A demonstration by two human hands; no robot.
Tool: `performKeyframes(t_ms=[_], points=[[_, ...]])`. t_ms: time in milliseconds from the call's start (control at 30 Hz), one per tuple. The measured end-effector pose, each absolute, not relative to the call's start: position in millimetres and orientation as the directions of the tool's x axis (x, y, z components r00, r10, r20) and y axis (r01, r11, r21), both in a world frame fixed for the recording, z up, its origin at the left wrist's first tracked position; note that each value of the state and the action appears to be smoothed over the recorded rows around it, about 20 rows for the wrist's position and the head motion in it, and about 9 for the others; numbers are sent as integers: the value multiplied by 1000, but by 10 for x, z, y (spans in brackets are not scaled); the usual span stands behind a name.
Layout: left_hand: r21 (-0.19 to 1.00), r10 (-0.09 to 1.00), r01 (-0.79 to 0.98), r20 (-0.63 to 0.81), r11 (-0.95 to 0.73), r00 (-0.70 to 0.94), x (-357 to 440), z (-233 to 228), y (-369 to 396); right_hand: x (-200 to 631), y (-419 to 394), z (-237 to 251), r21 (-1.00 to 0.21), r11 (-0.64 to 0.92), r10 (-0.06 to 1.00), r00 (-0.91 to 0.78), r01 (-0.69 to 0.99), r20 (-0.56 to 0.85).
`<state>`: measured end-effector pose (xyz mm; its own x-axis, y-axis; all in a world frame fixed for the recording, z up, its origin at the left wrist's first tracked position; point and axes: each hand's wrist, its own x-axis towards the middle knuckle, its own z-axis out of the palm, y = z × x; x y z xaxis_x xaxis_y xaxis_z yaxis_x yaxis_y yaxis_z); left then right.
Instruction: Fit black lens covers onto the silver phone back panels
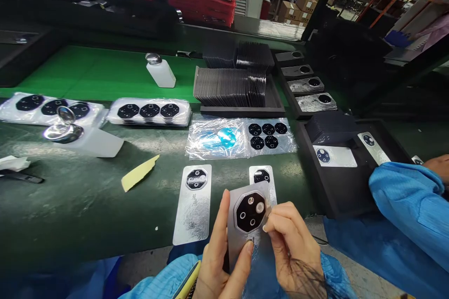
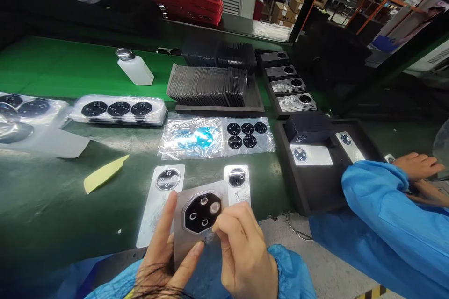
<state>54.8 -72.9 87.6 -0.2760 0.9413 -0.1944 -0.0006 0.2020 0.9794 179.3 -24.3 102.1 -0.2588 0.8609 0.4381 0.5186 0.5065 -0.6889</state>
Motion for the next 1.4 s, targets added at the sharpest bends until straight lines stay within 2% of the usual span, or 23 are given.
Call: performKeyframes(t_ms=[233,600,800,1000,1167,1267,1400], points=[[947,925,-221,-287,234,-249,528,1034,-620,1920,-211,1099,-813,455,887,-268,364,377],[871,905,-373,-397,319,-152,453,922,-572,1911,-256,1104,-850,425,901,-235,311,365],[903,926,-325,-345,283,-152,460,957,-579,1817,-311,1089,-879,377,926,-114,292,359],[972,946,-80,-236,223,-223,482,980,-586,1848,-292,1055,-847,422,907,-149,324,395],[977,945,-56,-212,204,-250,482,909,-573,1851,-258,1099,-847,431,902,-155,311,402],[959,940,-142,-271,245,-209,415,849,-522,1936,-64,1051,-810,418,907,-144,412,395],[945,940,-206,-290,253,-180,322,789,-418,2195,364,793,-690,288,924,-5,664,382]])
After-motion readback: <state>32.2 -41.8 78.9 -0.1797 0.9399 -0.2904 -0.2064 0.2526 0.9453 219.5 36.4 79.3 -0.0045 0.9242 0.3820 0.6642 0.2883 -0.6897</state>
